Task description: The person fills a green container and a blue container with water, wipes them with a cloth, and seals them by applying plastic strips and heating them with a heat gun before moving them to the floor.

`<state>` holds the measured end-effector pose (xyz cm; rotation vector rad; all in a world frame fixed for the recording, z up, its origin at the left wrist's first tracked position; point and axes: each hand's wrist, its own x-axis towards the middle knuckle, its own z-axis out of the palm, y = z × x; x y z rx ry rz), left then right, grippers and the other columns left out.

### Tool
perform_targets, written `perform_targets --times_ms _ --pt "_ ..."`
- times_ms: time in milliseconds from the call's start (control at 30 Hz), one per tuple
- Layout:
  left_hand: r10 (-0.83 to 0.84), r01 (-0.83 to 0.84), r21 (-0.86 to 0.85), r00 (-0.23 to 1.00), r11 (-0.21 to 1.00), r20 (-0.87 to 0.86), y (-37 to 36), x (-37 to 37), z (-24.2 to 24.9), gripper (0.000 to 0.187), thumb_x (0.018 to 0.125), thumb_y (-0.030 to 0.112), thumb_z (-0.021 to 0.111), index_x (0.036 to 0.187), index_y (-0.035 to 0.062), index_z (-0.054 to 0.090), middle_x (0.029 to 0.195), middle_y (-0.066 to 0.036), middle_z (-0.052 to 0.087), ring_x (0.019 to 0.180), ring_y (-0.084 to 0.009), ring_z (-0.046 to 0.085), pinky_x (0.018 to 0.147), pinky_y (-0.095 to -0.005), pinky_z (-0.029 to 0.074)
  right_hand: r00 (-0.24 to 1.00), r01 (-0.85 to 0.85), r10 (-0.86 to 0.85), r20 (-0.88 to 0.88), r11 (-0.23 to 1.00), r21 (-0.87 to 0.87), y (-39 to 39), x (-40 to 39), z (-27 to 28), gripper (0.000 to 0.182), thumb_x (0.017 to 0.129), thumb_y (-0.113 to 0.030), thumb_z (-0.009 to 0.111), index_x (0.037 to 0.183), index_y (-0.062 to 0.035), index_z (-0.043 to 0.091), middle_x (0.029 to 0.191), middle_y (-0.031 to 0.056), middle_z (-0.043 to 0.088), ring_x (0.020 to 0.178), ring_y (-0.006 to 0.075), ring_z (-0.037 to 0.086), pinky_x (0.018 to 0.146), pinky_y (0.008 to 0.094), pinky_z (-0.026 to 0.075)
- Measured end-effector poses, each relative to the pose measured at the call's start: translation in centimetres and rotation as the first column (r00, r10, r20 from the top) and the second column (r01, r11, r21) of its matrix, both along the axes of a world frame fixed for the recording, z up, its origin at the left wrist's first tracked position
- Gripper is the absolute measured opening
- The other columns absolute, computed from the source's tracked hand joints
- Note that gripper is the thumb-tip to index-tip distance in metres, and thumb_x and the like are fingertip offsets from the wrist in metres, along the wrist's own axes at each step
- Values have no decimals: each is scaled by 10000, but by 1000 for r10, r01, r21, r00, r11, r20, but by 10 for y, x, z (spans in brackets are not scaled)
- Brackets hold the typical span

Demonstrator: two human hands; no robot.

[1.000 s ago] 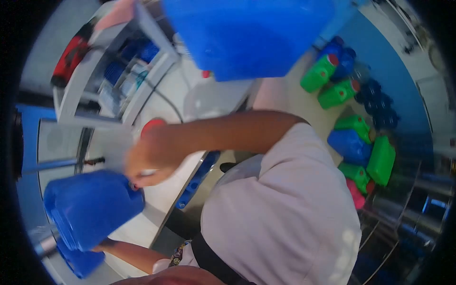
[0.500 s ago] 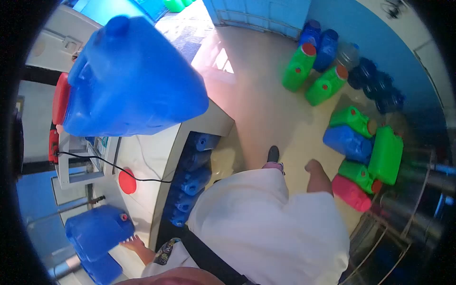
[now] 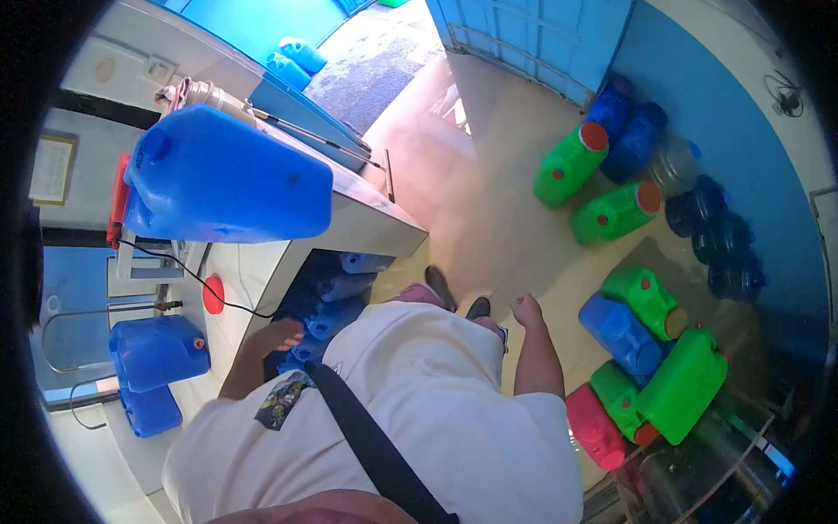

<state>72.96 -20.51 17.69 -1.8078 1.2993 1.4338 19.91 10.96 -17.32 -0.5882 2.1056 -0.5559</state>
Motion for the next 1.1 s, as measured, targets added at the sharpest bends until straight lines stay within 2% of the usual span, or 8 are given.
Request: perform_targets --times_ms 200,333,500,600,667,733,800,1100 --pt "-245 258 32 943 966 -227 -70 -182 -155 435 926 460 603 1203 125 588 1014 -38 643 858 -177 616 778 -372 510 997 8 -9 79 1000 21 -16 -34 13 376 843 -274 652 1116 -15 653 1065 181 695 975 295 677 887 384 525" --pt "-765 713 -285 622 641 -167 -97 -339 -227 541 883 400 649 1263 25 562 1087 -157 679 957 -285 651 859 -398 518 998 -58 61 -17 991 123 21 -68 10 344 840 -265 654 1067 -6 660 995 183 702 919 293 682 838 385 533" --pt "-804 666 -451 495 595 -329 -128 -519 -172 519 902 345 630 1297 20 545 1128 -196 687 1094 -329 644 926 -411 507 967 -157 46 250 882 445 43 -130 48 388 833 -325 620 1019 12 675 1008 255 688 974 363 678 861 444 528" --pt "-788 651 -446 477 615 -390 -164 -580 -161 520 909 345 626 1308 24 540 1144 -174 690 1079 -316 651 923 -402 510 996 43 -67 61 943 329 27 -167 53 318 816 -303 606 833 4 689 876 272 675 863 384 683 785 477 523" --pt "-782 626 -470 490 623 -385 -192 -594 -166 515 916 339 624 1315 27 538 1155 -152 692 1063 -312 658 911 -404 516 960 252 -220 -175 949 188 13 -194 4 306 809 -279 593 692 -7 666 787 275 654 776 406 668 740 509 504" --pt "-767 623 -447 541 641 -346 -220 -592 -176 524 919 350 624 1322 28 535 1157 -157 691 1056 -302 662 907 -400 518 1000 -7 9 -13 986 168 -38 -246 11 300 832 -291 601 846 -2 680 861 256 679 846 387 680 784 475 519" --pt "-694 546 -448 653 708 -302 -251 -581 -190 522 917 351 633 1316 28 540 1146 -171 689 1052 -292 663 907 -387 518 988 154 -156 -5 972 175 -98 -278 32 319 863 -266 656 1044 -4 668 938 142 708 841 231 670 762 373 532" --pt "-489 466 -288 872 837 -9 -344 -486 -209 511 924 323 637 1317 14 532 1201 -196 658 1113 -304 636 959 -388 496 928 356 -353 -119 935 -2 -260 -422 -84 500 854 -297 670 1186 70 593 1038 163 671 911 230 619 815 352 493"
